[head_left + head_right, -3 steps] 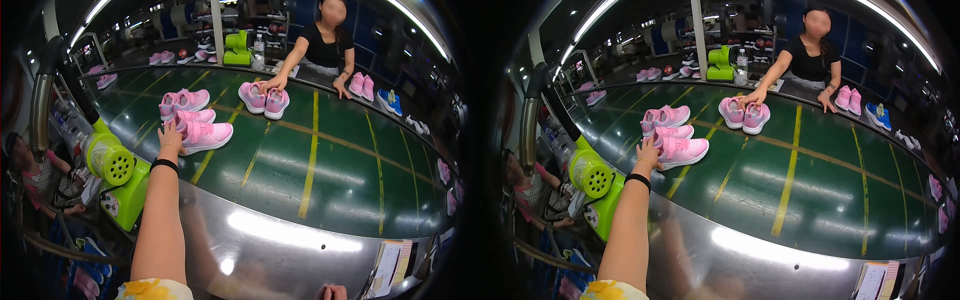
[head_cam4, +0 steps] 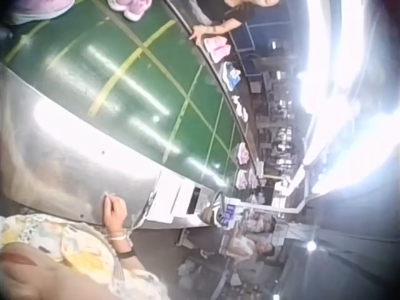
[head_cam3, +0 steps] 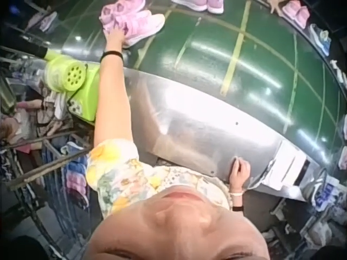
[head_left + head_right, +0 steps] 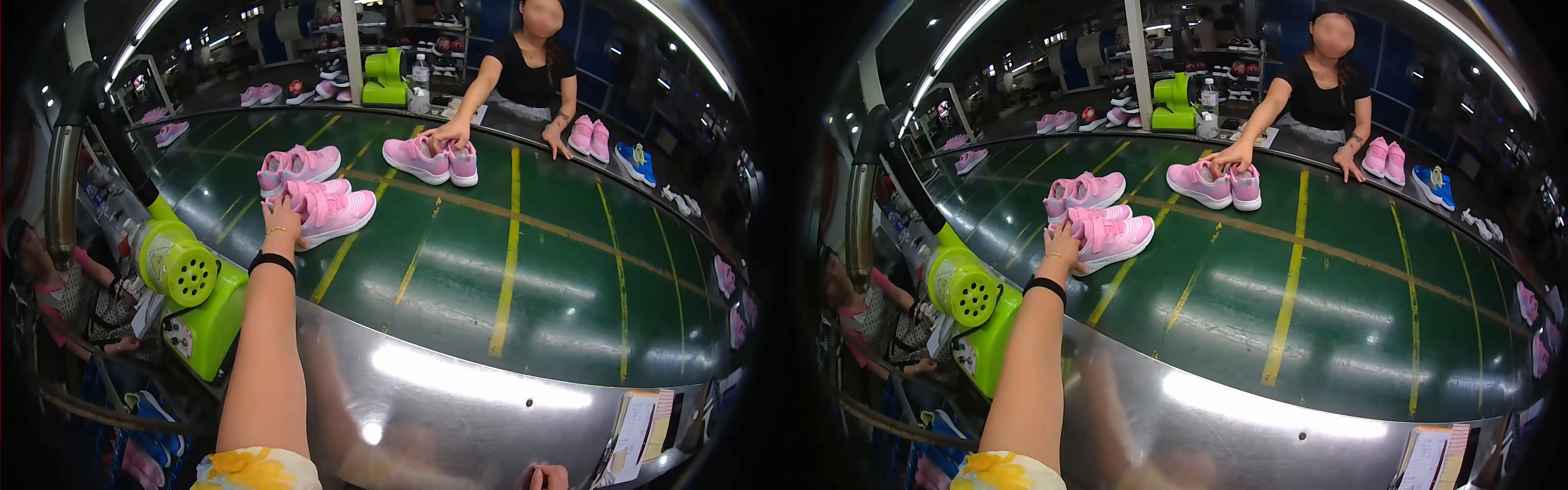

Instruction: Inspecting and quality checking manufactured shoes on a conveyor belt in a factory.

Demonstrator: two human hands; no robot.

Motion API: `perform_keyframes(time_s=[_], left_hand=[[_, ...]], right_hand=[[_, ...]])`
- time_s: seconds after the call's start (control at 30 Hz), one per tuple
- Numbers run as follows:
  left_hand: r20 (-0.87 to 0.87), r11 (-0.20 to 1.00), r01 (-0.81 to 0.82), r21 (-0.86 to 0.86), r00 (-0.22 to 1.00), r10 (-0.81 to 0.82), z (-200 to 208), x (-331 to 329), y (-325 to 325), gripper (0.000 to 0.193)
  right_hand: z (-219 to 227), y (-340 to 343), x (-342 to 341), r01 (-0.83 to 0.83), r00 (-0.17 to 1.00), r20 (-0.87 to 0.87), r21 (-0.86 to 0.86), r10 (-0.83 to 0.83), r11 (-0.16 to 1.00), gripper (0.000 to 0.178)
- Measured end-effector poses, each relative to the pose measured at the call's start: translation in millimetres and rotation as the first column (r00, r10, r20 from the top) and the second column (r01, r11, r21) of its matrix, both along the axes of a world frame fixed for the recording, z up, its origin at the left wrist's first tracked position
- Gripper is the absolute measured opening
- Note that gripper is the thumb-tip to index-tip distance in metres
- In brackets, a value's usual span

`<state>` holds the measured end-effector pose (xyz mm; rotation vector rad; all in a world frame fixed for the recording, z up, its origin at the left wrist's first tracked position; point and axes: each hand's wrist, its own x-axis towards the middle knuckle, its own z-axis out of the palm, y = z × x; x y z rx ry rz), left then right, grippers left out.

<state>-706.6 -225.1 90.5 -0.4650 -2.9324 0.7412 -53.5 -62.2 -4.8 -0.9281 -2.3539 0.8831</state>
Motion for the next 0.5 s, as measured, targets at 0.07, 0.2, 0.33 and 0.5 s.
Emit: perform_keyframes(time_s=[0.07,0.2,0.33,0.5], left_hand=[[0.021,0.999,-0.035,-0.032,0.999,0.035,-2.8,-3.3,3.2,0.065],[0.021,0.988,0.069,0.136,0.997,-0.073,-12.6,8.9,-7.2,0.059],[-0.087,0.963,0.201,0.180,0.978,-0.188,-22.5,43.0,-16.9,0.047],[-0.025,0.861,0.472,0.188,0.879,-0.476,-1.4,106.8,6.1,0.048]], right_hand=[[1.2,-2.9,-2.3,0.003,1.000,-0.004,0.018,-0.003,1.000,0.010],[2.5,-3.5,-2.5,0.020,0.999,-0.036,-0.001,-0.020,1.000,0.010],[-4.9,-7.6,-2.7,0.025,0.997,-0.075,-0.021,-0.026,0.999,0.010],[-25.4,-8.2,-6.5,0.130,0.975,-0.184,0.025,-0.123,0.991,0.006]])
